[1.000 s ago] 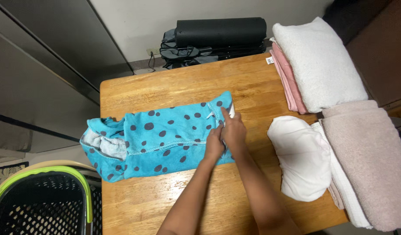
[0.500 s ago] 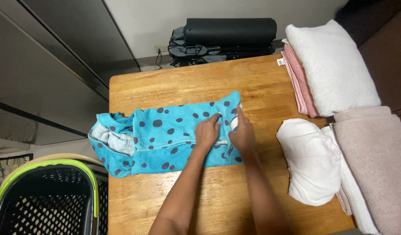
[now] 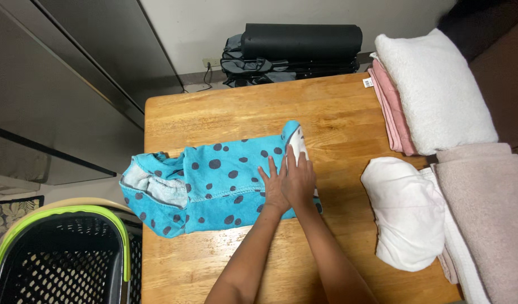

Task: The person folds a white towel and a blue Dalmatian-patterned towel on a wooden table. They smooth and align the towels, fold them into compact rectangles, and place them on a stack of other folded towels.

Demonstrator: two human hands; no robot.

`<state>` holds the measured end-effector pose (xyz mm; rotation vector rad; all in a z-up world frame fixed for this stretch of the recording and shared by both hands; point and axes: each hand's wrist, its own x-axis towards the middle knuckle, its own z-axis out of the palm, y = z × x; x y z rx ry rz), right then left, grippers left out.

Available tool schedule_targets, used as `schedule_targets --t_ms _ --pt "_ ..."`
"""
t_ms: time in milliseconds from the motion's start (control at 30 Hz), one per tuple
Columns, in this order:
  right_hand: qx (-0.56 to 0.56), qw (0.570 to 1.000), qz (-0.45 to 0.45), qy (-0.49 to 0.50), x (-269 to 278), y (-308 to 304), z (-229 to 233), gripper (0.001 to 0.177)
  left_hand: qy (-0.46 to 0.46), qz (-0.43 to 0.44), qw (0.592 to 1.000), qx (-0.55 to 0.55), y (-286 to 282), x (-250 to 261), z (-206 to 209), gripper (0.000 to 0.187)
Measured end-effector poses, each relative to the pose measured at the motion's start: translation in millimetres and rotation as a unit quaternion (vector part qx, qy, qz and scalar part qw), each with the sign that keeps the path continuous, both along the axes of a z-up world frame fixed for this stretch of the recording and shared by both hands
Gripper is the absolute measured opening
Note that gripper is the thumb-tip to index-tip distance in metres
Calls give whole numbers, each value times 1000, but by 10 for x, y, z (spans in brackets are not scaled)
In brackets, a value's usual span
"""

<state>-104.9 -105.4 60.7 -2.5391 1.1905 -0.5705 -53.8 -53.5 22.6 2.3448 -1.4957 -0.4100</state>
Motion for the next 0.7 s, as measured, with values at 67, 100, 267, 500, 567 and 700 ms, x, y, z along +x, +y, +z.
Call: schedule_targets --t_ms 67,100,267,500,567,700 --pt "19 1000 4 3 -45 41 -22 64 -12 -7 999 34 38 -62 -49 96" --pt "35 999 4 14 -39 70 -48 68 -20 -9 998 51 58 -90 -60 95" --pt "46 997 50 43 83 139 -322 66 -35 -1 998 49 263 -221 -85 89" --pt "136 985 75 73 160 -142 -857 68 34 -12 989 -140 652 6 -247 37" --pt "162 975 148 18 52 -390 -910 66 96 65 976 -183 668 30 -239 29" --pt "171 961 163 -142 -282 -614 -805 69 141 151 935 -288 648 22 -51 33"
